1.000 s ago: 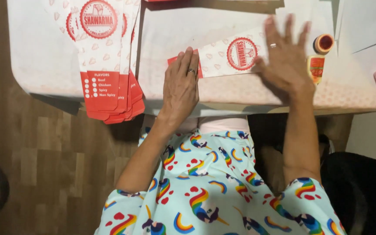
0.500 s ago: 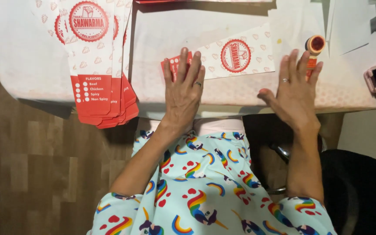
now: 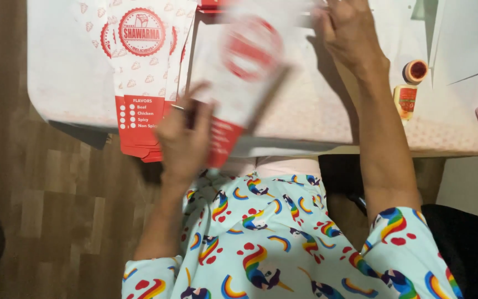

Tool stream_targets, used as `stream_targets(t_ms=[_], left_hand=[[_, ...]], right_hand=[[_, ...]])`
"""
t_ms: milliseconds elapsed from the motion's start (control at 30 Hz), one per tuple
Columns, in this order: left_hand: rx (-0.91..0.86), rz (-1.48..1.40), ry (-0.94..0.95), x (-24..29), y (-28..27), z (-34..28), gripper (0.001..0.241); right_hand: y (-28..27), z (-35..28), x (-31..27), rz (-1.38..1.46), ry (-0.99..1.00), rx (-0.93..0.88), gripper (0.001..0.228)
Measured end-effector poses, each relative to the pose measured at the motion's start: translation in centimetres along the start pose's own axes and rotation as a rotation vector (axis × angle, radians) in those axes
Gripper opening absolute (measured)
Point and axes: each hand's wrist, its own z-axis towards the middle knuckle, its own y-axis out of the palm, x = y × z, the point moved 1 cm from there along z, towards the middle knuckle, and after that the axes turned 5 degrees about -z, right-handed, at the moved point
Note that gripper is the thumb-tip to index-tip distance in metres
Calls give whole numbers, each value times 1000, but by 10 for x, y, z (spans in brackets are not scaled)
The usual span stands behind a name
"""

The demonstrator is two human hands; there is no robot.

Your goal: The person applies glue from a bottle onto the edges of printed paper shawarma packaging and folds the paper by hand into a cone shape.

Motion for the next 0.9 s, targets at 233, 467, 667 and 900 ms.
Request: stream_targets(t_ms=[233, 467, 667, 900], left_hand=[[195, 549, -190, -67, -44, 21, 25], [181, 132, -184, -37, 12, 24, 16], [-302, 54, 480, -12, 84, 26, 19], [-332, 204, 493, -30, 102, 37, 19]], right_hand=[[-21, -19, -49, -135, -151, 181, 27], [-54, -128, -82, 25, 63, -64, 34], [-103, -184, -20, -403, 568, 34, 35], [-101, -206, -1, 361, 1056, 180, 26]])
